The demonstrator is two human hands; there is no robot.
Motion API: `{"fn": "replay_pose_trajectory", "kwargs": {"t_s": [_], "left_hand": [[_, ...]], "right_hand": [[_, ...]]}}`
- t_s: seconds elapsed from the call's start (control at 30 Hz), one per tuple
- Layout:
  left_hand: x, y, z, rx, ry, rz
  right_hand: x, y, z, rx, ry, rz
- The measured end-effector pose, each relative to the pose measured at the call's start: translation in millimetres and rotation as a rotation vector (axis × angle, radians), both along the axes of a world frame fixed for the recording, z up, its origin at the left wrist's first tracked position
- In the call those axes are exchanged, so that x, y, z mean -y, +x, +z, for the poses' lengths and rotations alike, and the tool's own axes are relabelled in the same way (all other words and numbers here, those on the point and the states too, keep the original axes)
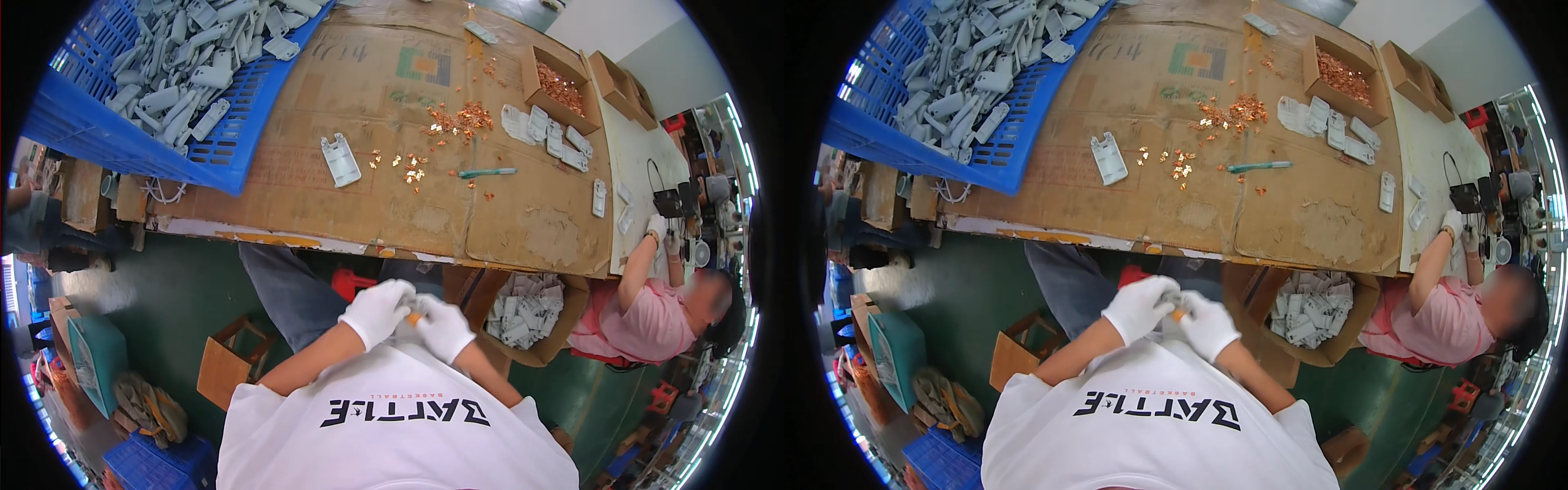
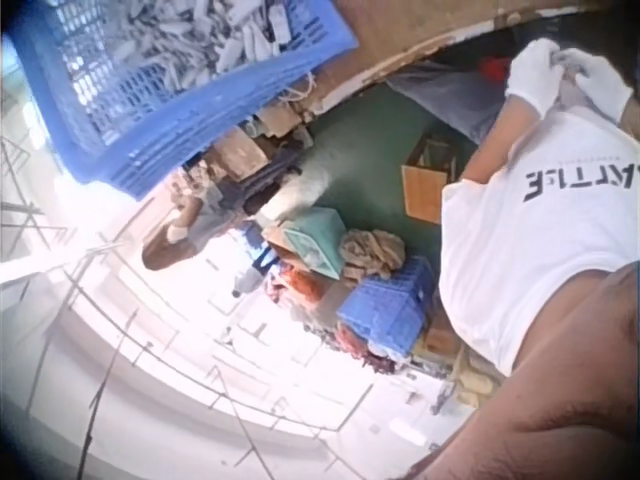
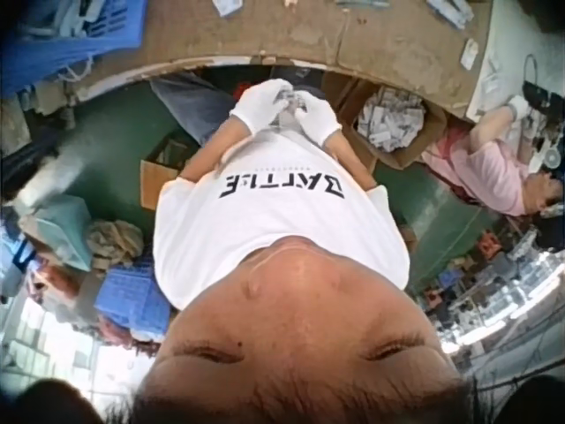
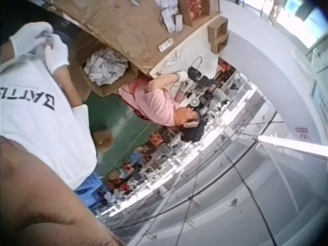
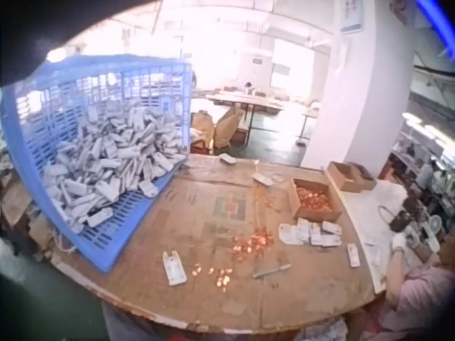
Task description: The person assembles small electronic components by hand, inserting metallic components into plastic housings.
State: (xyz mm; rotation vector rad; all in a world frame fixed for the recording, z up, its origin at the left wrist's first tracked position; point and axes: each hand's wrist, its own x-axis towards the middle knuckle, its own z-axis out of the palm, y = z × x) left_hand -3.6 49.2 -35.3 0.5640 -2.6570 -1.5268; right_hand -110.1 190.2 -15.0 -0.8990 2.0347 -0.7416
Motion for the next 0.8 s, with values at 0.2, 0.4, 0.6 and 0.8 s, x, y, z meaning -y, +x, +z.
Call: {"fn": "replay_pose_trajectory", "kwargs": {"t_s": [0.2,0.4,0.6,0.8], "left_hand": [[144.5,-79.0,32.7,-0.359,-0.503,0.442],[317.9,-158.5,13.2,-0.06,-1.084,0.671],[377.7,-155.6,-7.2,0.096,-1.282,0.634],[336.2,-146.0,-11.7,-0.162,-1.375,0.522]], "right_hand": [[-36.8,-217.8,-11.5,-0.777,-0.006,-0.758],[-76.2,-363.9,-28.5,-1.18,0.559,-0.748],[60.5,-220.9,11.4,-1.129,-0.498,-0.138],[135.3,-150.9,-39.5,-0.794,-0.442,0.021]]}}
